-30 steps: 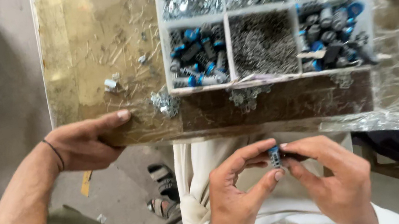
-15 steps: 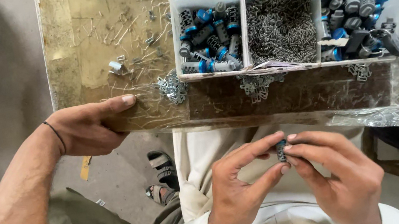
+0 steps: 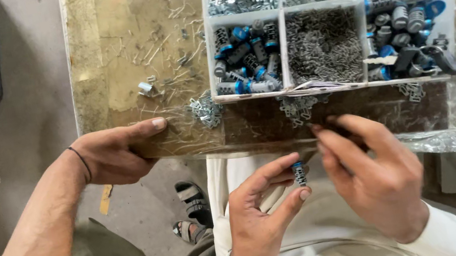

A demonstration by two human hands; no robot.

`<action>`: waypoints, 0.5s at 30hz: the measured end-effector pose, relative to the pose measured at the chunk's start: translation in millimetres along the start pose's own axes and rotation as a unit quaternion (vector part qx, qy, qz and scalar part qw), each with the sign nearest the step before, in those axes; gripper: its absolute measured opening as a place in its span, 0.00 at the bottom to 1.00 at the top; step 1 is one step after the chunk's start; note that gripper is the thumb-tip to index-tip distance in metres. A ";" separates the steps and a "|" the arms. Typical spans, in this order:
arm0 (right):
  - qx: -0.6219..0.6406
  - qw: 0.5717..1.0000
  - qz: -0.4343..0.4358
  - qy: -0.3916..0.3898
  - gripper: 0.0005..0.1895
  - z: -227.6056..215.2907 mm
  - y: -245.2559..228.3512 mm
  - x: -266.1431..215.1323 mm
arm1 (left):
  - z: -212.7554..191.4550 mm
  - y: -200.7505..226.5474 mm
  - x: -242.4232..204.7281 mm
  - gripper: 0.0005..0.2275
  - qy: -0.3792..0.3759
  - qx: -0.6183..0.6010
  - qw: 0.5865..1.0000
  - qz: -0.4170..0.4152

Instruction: The person repeatedly picks small metal clips from a compartmentalized tray and attaches them to cylindrical blue-and-silver components. The person handles the components one at a time, placing the clips onto the cylinders and then setting the assembled units aside on the table.

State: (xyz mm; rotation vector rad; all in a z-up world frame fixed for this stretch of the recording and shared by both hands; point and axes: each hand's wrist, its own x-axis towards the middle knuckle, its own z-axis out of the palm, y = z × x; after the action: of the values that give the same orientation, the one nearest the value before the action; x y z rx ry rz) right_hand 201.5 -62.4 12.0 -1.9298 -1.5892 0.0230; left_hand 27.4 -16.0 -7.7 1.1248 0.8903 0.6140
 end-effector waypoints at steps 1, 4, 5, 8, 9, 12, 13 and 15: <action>-0.001 1.000 0.008 0.009 0.15 0.8 -1.0 -0.5 | -1.7 -1.7 1.1 0.20 0.001 -0.009 1.000 -0.010; -0.003 1.000 0.018 0.016 0.15 3.4 -1.8 -4.7 | -3.8 -7.4 1.1 0.21 0.005 -0.029 0.999 -0.040; -0.002 1.000 0.009 0.011 0.15 4.4 -0.3 -4.7 | -3.5 -8.1 1.9 0.21 0.006 -0.028 0.999 -0.043; 0.016 1.000 0.023 0.011 0.14 4.0 3.4 -5.5 | -1.3 -4.9 2.9 0.21 0.004 -0.032 0.999 -0.041; 0.025 0.999 0.032 0.014 0.13 3.3 4.2 -5.9 | -1.0 -3.3 3.8 0.21 0.004 -0.035 0.999 -0.037; 0.108 0.991 0.070 0.022 0.11 -2.8 6.8 -14.0 | -0.3 -2.8 2.9 0.21 0.011 -0.036 0.999 -0.033; 0.120 0.990 0.076 0.010 0.11 -2.9 5.7 -18.4 | 0.1 -3.8 2.6 0.21 0.016 -0.038 0.999 -0.032; 0.144 0.985 0.089 -0.010 0.11 -2.9 3.2 -26.2 | 2.4 -5.1 3.9 0.21 0.022 -0.041 0.999 -0.027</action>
State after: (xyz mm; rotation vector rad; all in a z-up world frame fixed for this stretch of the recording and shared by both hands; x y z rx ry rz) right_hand 198.4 -87.3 3.2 -1.8395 -1.3379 0.3306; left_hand 31.4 -15.8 -13.2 1.0143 0.9217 0.6273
